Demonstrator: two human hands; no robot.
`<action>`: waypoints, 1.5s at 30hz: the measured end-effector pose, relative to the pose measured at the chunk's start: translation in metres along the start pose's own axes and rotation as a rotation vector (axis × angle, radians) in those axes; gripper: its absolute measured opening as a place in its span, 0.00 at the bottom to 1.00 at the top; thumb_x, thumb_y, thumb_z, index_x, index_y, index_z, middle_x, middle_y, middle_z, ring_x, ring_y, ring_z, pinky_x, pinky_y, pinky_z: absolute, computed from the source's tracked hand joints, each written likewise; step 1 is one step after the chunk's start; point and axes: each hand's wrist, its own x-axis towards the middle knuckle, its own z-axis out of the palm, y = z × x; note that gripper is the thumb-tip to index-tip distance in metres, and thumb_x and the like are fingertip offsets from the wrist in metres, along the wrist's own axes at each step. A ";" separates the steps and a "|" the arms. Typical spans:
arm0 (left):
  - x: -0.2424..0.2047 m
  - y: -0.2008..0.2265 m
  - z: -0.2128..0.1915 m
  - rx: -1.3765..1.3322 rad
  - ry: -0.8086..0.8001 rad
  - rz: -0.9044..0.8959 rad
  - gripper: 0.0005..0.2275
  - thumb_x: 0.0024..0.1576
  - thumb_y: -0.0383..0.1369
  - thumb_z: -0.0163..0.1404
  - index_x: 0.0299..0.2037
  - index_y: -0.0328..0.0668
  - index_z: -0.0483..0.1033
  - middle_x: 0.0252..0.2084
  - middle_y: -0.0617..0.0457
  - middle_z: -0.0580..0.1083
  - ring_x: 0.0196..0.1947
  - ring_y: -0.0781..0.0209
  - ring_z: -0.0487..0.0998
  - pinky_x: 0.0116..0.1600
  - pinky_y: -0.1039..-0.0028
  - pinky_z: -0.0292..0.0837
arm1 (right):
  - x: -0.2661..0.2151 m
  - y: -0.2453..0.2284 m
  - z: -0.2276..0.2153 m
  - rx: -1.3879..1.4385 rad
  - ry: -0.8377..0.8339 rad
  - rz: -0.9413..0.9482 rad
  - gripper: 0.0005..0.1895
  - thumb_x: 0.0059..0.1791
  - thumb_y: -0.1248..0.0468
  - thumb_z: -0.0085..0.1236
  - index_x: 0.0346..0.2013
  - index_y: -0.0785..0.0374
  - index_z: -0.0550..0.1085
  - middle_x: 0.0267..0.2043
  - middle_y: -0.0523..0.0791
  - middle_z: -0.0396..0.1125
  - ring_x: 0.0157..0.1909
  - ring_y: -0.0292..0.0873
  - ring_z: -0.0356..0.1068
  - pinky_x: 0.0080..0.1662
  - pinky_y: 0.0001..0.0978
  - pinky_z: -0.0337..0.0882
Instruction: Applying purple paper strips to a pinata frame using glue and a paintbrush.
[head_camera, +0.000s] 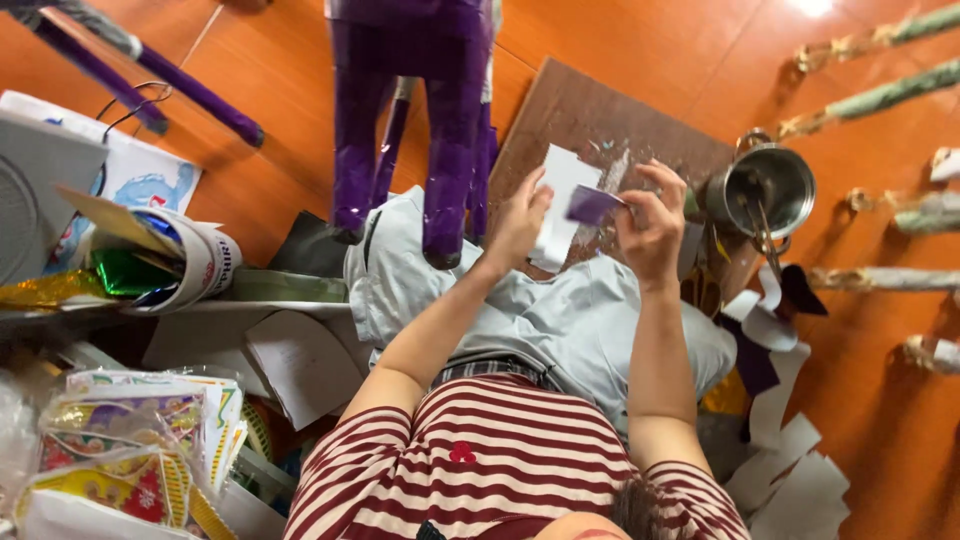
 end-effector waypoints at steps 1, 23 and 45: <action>-0.015 0.020 0.000 -0.008 0.013 0.015 0.19 0.70 0.41 0.39 0.61 0.34 0.71 0.51 0.36 0.78 0.50 0.40 0.79 0.54 0.56 0.75 | 0.004 -0.005 0.000 0.007 -0.006 -0.020 0.09 0.44 0.77 0.62 0.36 0.65 0.78 0.60 0.52 0.69 0.71 0.55 0.62 0.71 0.49 0.64; -0.010 0.261 -0.200 0.229 0.354 1.029 0.04 0.65 0.19 0.54 0.46 0.34 0.77 0.41 0.56 0.75 0.39 0.70 0.77 0.42 0.80 0.75 | 0.213 -0.065 0.086 1.088 -0.167 0.195 0.05 0.58 0.68 0.53 0.41 0.63 0.77 0.41 0.45 0.72 0.39 0.35 0.70 0.44 0.26 0.73; 0.082 0.278 -0.244 0.577 0.296 0.629 0.19 0.68 0.26 0.33 0.68 0.42 0.66 0.69 0.49 0.69 0.70 0.55 0.68 0.75 0.69 0.61 | 0.241 -0.074 0.174 0.685 0.057 0.450 0.16 0.61 0.61 0.46 0.31 0.62 0.73 0.29 0.40 0.66 0.29 0.31 0.59 0.34 0.25 0.63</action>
